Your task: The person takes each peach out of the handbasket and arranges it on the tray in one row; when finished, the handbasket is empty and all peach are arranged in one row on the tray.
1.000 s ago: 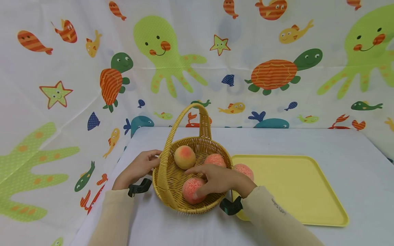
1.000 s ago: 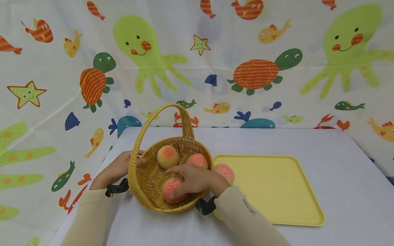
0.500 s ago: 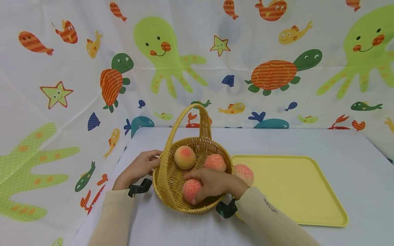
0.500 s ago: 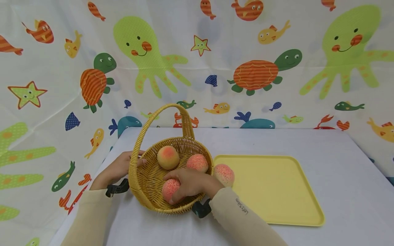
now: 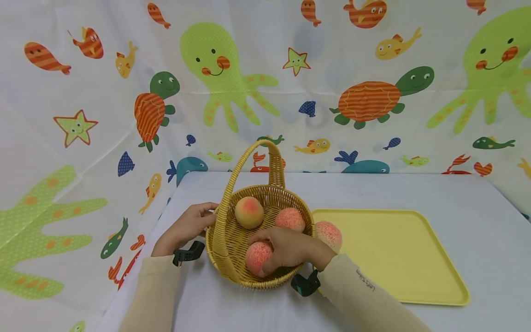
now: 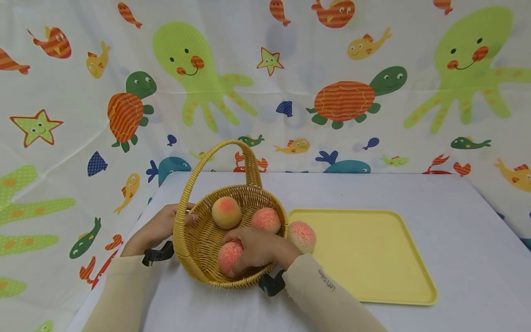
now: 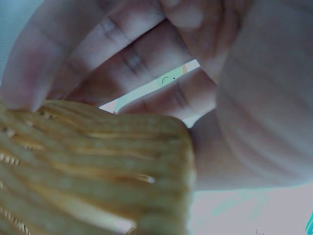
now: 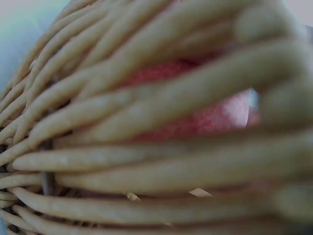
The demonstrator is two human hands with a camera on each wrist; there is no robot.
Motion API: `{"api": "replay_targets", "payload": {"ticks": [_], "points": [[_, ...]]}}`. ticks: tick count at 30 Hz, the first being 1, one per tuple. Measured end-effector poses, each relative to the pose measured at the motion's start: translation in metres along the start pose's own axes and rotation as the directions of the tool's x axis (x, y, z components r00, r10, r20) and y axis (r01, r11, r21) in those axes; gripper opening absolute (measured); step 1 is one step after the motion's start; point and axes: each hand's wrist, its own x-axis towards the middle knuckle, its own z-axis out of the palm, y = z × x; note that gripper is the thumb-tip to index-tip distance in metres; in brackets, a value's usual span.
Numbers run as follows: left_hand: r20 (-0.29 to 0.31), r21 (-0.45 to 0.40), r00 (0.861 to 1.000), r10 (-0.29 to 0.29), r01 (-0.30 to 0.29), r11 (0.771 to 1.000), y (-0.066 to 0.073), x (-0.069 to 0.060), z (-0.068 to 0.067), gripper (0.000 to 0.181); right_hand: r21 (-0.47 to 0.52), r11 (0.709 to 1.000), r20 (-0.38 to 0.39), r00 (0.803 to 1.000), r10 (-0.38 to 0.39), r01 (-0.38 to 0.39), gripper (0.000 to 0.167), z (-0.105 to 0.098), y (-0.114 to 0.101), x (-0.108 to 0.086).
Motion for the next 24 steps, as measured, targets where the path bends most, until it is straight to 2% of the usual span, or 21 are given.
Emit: {"api": "replay_targets", "payload": {"ticks": [5,10,15,19,24], "points": [[0.004,-0.005,1.0,0.0,0.0,1.0,0.001,0.0,0.0,0.045,0.046,0.999,-0.03,0.999,-0.028,0.03,0.062,-0.009,-0.003,-0.009],[0.008,0.002,1.0,0.003,-0.003,1.0,0.0,0.0,-0.001,0.044,0.143,0.988,-0.091,0.995,-0.04,0.053,0.059,-0.027,-0.006,-0.026],[0.01,0.009,1.0,0.005,-0.006,1.0,0.001,-0.001,-0.002,0.044,0.21,0.977,-0.178,0.984,0.004,0.034,0.059,-0.05,-0.002,-0.046],[0.01,0.004,1.0,0.004,-0.005,1.0,0.002,-0.002,-0.001,0.044,0.228,0.974,-0.255,0.966,0.04,0.02,0.061,-0.064,0.002,-0.065],[0.01,0.003,1.0,0.003,-0.003,1.0,0.003,-0.002,-0.001,0.045,0.249,0.968,-0.316,0.944,0.097,-0.016,0.063,-0.075,0.011,-0.084]]}}
